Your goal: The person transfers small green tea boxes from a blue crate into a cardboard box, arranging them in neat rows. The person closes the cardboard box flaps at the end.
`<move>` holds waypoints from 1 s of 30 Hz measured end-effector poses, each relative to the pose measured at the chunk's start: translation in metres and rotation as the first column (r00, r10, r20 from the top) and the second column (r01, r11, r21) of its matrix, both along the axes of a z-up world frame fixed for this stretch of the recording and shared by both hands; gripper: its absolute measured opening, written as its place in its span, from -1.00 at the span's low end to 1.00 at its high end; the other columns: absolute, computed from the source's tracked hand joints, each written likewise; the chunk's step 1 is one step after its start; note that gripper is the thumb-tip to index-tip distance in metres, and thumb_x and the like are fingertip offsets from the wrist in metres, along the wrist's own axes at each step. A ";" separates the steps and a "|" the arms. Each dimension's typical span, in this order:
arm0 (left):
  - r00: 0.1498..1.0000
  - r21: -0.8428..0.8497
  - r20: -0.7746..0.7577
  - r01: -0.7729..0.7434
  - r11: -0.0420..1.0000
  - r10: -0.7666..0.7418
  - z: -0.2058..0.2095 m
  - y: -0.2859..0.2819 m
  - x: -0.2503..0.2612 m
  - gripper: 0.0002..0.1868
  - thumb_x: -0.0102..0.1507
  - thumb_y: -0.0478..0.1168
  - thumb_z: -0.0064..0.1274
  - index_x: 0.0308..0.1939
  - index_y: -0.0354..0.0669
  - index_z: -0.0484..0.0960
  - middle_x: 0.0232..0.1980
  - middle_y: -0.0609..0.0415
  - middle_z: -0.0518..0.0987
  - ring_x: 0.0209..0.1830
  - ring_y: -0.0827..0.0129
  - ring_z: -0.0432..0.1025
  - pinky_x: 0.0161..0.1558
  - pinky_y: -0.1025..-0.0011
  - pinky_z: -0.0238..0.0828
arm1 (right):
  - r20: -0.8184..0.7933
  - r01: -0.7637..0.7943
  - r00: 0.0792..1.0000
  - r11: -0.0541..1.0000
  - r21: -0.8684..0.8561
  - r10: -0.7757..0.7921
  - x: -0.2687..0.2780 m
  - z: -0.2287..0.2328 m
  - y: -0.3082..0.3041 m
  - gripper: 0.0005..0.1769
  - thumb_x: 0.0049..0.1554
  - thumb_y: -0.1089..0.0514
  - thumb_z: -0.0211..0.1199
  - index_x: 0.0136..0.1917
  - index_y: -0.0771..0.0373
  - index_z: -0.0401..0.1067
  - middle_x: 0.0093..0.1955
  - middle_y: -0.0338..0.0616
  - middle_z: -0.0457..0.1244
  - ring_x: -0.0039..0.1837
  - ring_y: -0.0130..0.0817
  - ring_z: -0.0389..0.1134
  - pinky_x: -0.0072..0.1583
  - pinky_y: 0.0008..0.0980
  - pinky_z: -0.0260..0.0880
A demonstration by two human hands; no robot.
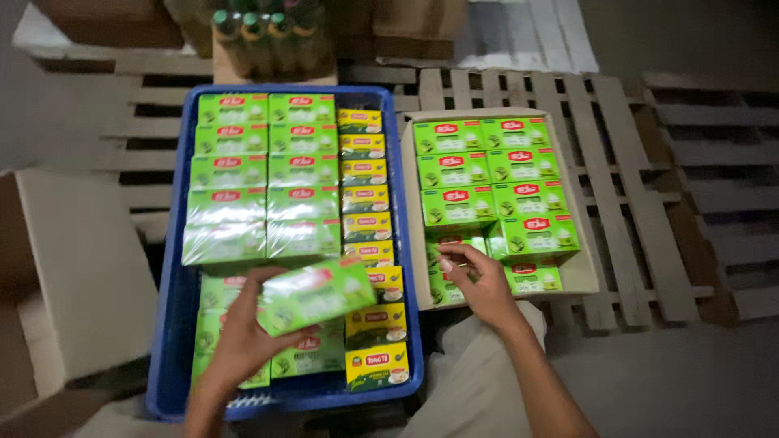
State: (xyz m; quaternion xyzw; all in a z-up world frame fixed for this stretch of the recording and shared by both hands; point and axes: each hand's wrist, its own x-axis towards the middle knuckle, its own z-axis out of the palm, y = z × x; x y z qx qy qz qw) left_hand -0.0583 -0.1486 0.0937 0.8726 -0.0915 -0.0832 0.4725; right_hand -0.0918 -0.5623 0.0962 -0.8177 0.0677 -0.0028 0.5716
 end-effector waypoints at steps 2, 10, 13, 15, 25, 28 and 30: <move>0.998 -0.065 0.019 0.064 0.996 -0.063 0.020 -0.032 -0.005 0.13 -0.23 -0.04 0.77 0.36 0.00 0.50 0.26 0.12 0.66 0.24 0.37 0.53 0.26 0.43 0.39 | -0.060 0.024 0.998 0.991 0.131 -0.016 -0.006 0.016 0.001 -0.60 0.29 0.05 0.28 0.33 0.22 0.58 0.27 -0.12 0.47 0.33 -0.36 0.52 0.23 -0.29 0.62; 0.952 -0.156 -0.090 0.276 0.948 -0.292 0.075 -0.137 -0.007 0.04 -0.10 0.16 0.70 0.36 0.13 0.46 0.32 0.20 0.66 0.34 0.39 0.56 0.27 0.39 0.44 | 0.011 -0.372 0.927 0.921 -0.116 0.375 -0.034 0.095 -0.015 0.19 -0.14 -0.50 0.55 0.60 0.05 0.35 0.62 -0.12 0.29 0.62 -0.20 0.28 0.54 -0.12 0.20; 0.928 -0.193 -0.107 0.334 0.923 -0.358 0.068 -0.158 -0.014 -0.01 -0.07 0.11 0.68 0.34 0.08 0.47 0.25 0.21 0.66 0.23 0.43 0.56 0.21 0.43 0.45 | -0.234 -0.435 0.900 0.787 -0.438 0.367 -0.045 0.112 -0.013 0.09 -0.05 -0.41 0.65 0.64 -0.22 0.30 0.62 -0.24 0.23 0.60 -0.18 0.26 0.46 -0.15 0.22; 0.923 -0.208 -0.126 0.333 0.920 -0.363 0.068 -0.165 -0.018 -0.04 -0.06 0.10 0.68 0.32 0.09 0.48 0.23 0.21 0.67 0.21 0.44 0.57 0.18 0.45 0.44 | -0.273 -0.453 0.890 0.771 -0.448 0.365 -0.052 0.111 -0.017 0.08 0.02 -0.42 0.59 0.67 -0.18 0.24 0.67 -0.23 0.19 0.67 -0.12 0.15 0.48 -0.06 0.20; 0.991 -0.479 -0.102 0.031 0.877 -0.090 0.004 -0.195 -0.058 0.17 0.05 -0.18 0.64 0.62 -0.06 0.21 0.42 -0.08 0.53 0.47 0.28 0.47 0.55 0.36 0.36 | -0.076 -0.318 0.942 0.799 -0.511 0.327 -0.039 0.075 -0.072 0.10 -0.08 -0.36 0.68 0.60 0.00 0.35 0.54 -0.08 0.31 0.53 -0.12 0.32 0.48 -0.16 0.25; 0.980 -0.332 0.164 0.162 0.929 -0.113 0.001 -0.197 -0.074 -0.28 0.23 -0.19 0.47 0.40 -0.18 0.48 0.31 -0.05 0.59 0.33 0.21 0.54 0.40 0.29 0.47 | -0.017 -0.172 0.984 0.906 -0.386 0.179 -0.019 0.112 -0.070 -0.04 -0.03 -0.27 0.60 0.53 0.03 0.35 0.50 -0.21 0.33 0.41 -0.27 0.41 0.30 -0.27 0.40; 0.941 -0.255 0.278 0.266 0.929 -0.193 0.008 -0.203 -0.076 -0.46 0.29 -0.16 0.38 0.32 -0.14 0.56 0.26 -0.04 0.58 0.29 0.17 0.52 0.36 0.24 0.44 | 0.041 -0.155 0.981 0.895 -0.418 0.189 -0.002 0.095 -0.073 -0.01 -0.04 -0.24 0.63 0.54 0.06 0.33 0.52 -0.15 0.33 0.45 -0.20 0.40 0.36 -0.23 0.37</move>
